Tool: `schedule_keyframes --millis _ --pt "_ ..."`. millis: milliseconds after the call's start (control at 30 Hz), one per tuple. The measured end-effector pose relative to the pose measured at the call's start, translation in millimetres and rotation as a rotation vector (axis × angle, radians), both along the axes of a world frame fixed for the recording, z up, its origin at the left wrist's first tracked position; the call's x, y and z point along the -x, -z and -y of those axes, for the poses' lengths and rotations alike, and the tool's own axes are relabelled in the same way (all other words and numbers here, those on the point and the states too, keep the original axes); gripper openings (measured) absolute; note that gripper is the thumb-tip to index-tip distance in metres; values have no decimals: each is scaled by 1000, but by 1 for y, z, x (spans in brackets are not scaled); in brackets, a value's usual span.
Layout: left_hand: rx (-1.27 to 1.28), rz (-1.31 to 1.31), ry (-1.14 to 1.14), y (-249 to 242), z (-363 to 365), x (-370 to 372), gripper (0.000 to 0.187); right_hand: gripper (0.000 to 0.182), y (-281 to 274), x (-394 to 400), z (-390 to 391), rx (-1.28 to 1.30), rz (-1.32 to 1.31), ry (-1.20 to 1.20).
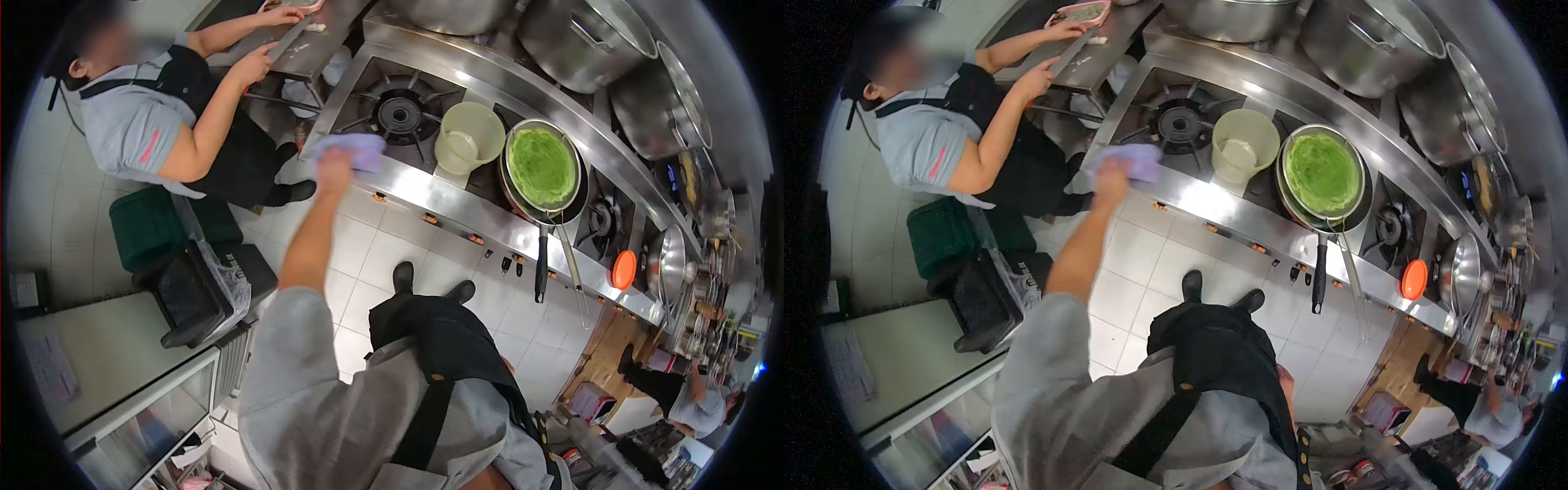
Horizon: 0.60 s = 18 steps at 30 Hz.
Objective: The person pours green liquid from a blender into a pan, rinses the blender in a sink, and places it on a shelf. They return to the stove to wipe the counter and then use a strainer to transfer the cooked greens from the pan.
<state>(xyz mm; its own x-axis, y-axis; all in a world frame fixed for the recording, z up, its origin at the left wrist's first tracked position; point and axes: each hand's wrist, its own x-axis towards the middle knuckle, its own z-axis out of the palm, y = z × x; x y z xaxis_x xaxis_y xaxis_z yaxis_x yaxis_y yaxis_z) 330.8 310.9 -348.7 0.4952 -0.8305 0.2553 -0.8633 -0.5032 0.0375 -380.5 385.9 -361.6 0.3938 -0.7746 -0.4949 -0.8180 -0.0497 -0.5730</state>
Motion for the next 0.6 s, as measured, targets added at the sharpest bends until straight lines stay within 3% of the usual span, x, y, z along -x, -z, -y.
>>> schedule_keyframes --millis 67,100,167,233,300,367,433,467,533,567,600 --pt "-270 -147 -162 -12 -11 -56 38 28 -11 8 -11 -122 21 227" --pt "-209 -232 -55 -5 -19 -74 42 27 -18 11 -16 -175 53 355" --pt "-240 -249 105 -31 -19 -42 43 26 -25 22 -17 -289 176 645" --pt "-206 -230 211 -29 -10 -8 43 25 -29 24 0 -512 346 1092" --pt "-211 -332 159 -31 1 13 42 14 -76 0 55 -117 596 1265" --pt "-116 -258 110 -59 4 37 42 19 -122 -10 122 -22 797 1241" --pt "87 -174 131 -73 6 59 41 29 -152 -11 180 -140 845 1055" --pt "191 -146 126 -57 -4 67 40 35 -179 -26 205 -199 832 995" --pt "115 -428 118 -84 -10 120 36 40 -177 -34 248 -493 824 489" --pt "117 -571 155 -99 -10 153 33 45 -160 -35 254 -599 933 403" --pt "209 -720 290 -103 -11 193 28 52 -189 -54 266 -749 836 447"
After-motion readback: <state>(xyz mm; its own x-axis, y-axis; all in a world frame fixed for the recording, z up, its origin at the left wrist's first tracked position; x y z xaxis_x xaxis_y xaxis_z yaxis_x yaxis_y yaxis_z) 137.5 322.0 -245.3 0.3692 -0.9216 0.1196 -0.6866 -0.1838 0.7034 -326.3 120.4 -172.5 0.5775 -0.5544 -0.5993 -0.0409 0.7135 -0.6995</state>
